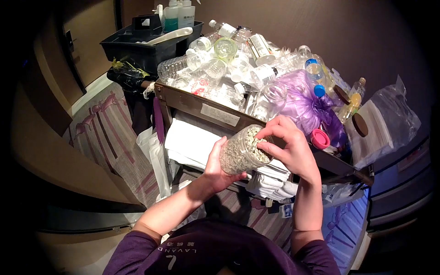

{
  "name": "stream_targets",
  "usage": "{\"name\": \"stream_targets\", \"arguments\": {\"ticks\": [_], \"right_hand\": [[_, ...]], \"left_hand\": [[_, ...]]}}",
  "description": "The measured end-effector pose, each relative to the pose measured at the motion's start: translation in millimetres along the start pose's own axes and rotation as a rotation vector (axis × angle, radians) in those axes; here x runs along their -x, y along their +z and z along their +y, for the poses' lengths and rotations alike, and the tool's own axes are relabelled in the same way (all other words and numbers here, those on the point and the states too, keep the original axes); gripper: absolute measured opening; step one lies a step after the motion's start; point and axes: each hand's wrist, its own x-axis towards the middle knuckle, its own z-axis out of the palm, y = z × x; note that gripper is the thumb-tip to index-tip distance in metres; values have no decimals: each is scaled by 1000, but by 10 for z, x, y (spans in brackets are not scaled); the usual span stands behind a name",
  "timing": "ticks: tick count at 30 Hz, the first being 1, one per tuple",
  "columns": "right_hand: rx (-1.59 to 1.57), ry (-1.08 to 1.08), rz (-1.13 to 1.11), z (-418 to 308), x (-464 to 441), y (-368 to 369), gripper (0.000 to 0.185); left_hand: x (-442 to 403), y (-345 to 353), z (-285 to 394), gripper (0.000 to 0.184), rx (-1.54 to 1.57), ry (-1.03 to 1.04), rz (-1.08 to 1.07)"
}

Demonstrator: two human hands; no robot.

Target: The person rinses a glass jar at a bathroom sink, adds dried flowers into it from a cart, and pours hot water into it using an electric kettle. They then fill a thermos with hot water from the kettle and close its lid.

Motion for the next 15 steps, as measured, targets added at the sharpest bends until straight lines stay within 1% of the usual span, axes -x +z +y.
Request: {"name": "stream_targets", "arguments": {"ticks": [2, 5, 8, 15], "right_hand": [[-76, 35, 26, 30, 7, 14, 17], [-187, 68, 60, 38, 9, 16, 16], [-197, 117, 105, -10, 11, -18, 17], [-199, 118, 131, 13, 23, -42, 16]], "left_hand": [[-20, -14, -1, 54, 15, -8, -13], [3, 60, 15, 55, 70, -35, 35], [-20, 43, 11, 56, 71, -51, 25], [-15, 83, -16, 55, 74, -60, 17]]}}
